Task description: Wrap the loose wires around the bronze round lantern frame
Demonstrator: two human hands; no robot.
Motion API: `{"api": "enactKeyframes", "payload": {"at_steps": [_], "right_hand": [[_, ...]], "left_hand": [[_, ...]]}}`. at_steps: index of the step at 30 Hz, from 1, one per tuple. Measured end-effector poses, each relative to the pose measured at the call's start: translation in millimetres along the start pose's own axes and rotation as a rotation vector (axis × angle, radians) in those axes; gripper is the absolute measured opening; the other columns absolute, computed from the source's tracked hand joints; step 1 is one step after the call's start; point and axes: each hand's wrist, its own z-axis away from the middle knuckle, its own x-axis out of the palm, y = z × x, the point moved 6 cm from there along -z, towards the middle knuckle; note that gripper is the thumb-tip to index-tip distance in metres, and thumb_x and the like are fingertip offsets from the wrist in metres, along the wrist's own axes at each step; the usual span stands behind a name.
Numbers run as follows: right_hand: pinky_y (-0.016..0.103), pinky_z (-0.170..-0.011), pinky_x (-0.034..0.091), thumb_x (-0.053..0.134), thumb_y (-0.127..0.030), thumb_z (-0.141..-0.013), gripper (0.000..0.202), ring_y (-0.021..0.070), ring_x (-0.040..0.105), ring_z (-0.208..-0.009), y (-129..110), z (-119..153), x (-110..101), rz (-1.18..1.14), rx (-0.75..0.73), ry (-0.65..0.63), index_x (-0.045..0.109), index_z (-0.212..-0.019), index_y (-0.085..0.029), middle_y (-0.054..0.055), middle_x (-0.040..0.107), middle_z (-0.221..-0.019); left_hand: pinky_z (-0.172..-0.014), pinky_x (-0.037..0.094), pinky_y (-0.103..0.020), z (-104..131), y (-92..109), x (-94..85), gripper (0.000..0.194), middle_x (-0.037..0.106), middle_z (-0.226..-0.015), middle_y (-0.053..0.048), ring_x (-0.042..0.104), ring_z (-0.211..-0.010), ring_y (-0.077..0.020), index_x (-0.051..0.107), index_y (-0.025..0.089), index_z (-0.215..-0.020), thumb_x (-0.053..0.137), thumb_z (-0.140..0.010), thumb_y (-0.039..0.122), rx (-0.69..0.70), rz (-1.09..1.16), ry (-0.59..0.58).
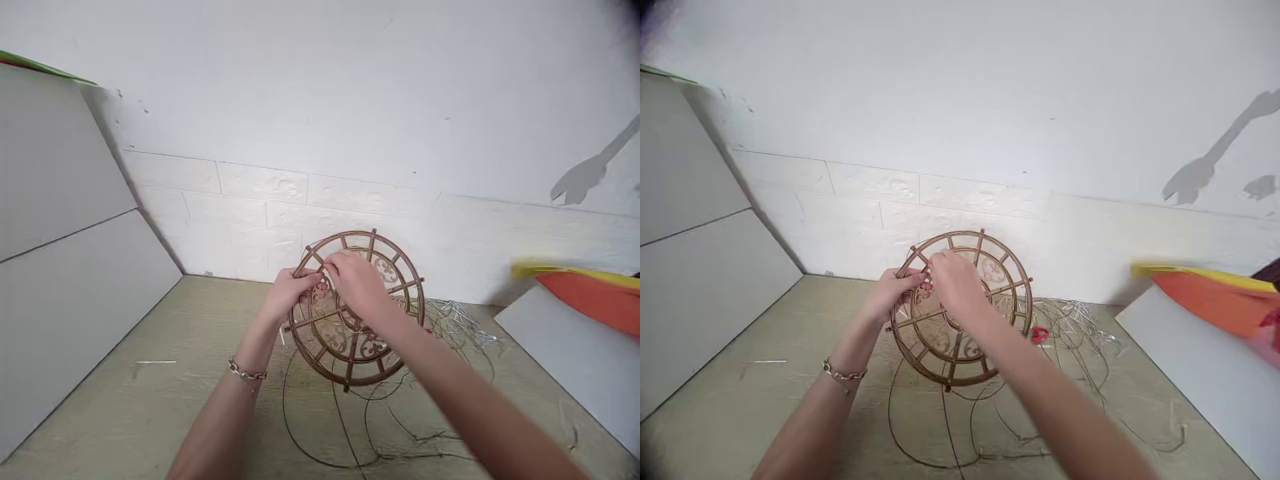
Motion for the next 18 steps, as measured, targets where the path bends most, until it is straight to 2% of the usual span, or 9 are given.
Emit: {"api": "enactKeyframes", "payload": {"at_steps": [2,4,6,8,11,14,18], "right_hand": [[0.026,-0.064,0.033,0.043,-0.018,-0.086,0.019,0.0157,0.053,-0.076,3.6,12.1,2.2,-0.028,0.184,0.133,0.061,-0.081,-0.019,0.002,0.062,-0.082],[0.026,-0.065,0.034,0.043,-0.018,-0.086,0.018,0.0157,0.053,-0.077,4.1,23.4,5.8,-0.063,0.303,0.239,0.061,-0.083,-0.019,0.002,0.062,-0.083],[0.025,-0.068,0.034,0.045,-0.018,-0.086,0.016,0.0152,0.053,-0.078,2.0,30.7,9.5,-0.117,0.360,0.327,0.061,-0.085,-0.018,0.001,0.061,-0.084],[0.025,-0.068,0.034,0.045,-0.020,-0.086,0.015,0.0148,0.053,-0.077,-3.4,31.8,12.1,-0.132,0.341,0.372,0.061,-0.086,-0.019,0.001,0.060,-0.085],[0.028,-0.070,0.033,0.043,-0.019,-0.087,0.018,0.0155,0.051,-0.073,-18.0,22.3,10.3,0.007,0.166,0.337,0.060,-0.084,-0.019,0.002,0.058,-0.081],[0.030,-0.074,0.030,0.045,-0.013,-0.085,0.016,0.0165,0.050,-0.074,-34.6,7.4,5.9,0.213,-0.129,0.190,0.059,-0.081,-0.019,0.002,0.056,-0.079],[0.036,-0.086,0.027,0.044,-0.003,-0.080,0.020,0.0172,0.051,-0.075,-45.5,-6.9,-0.5,0.395,-0.440,0.024,0.058,-0.077,-0.016,0.003,0.055,-0.078]], "left_hand": [[-0.041,0.028,-0.021,0.0,-0.5,7.3,0.032,0.060,-0.063,-0.003,0.043,-0.046,-0.0077,0.065,0.012,-0.072,0.064,-0.063,0.042,-0.002,-0.006,-0.010],[-0.041,0.028,-0.021,0.3,-0.7,11.7,0.030,0.058,-0.058,-0.002,0.043,-0.045,-0.0076,0.064,0.012,-0.071,0.065,-0.063,0.041,-0.009,0.001,-0.023],[-0.040,0.028,-0.021,1.1,0.3,10.8,0.027,0.058,-0.058,-0.001,0.044,-0.044,-0.0071,0.064,0.012,-0.069,0.066,-0.062,0.039,-0.016,0.021,-0.041],[-0.041,0.031,-0.020,2.1,1.3,4.8,0.027,0.061,-0.061,-0.002,0.048,-0.046,-0.0081,0.065,0.013,-0.072,0.068,-0.061,0.038,-0.034,0.056,-0.075],[-0.045,0.037,-0.021,3.6,2.3,-10.6,0.029,0.064,-0.067,-0.005,0.056,-0.054,-0.0121,0.065,0.012,-0.076,0.069,-0.061,0.037,-0.069,0.108,-0.122],[-0.046,0.039,-0.022,3.8,4.2,-25.2,0.027,0.066,-0.070,-0.007,0.056,-0.053,-0.0122,0.065,0.012,-0.074,0.069,-0.061,0.036,-0.046,0.101,-0.121],[-0.042,0.034,-0.021,3.1,4.2,-28.4,0.025,0.066,-0.070,-0.006,0.056,-0.052,-0.0117,0.064,0.013,-0.071,0.067,-0.063,0.036,-0.037,0.083,-0.127]]}}
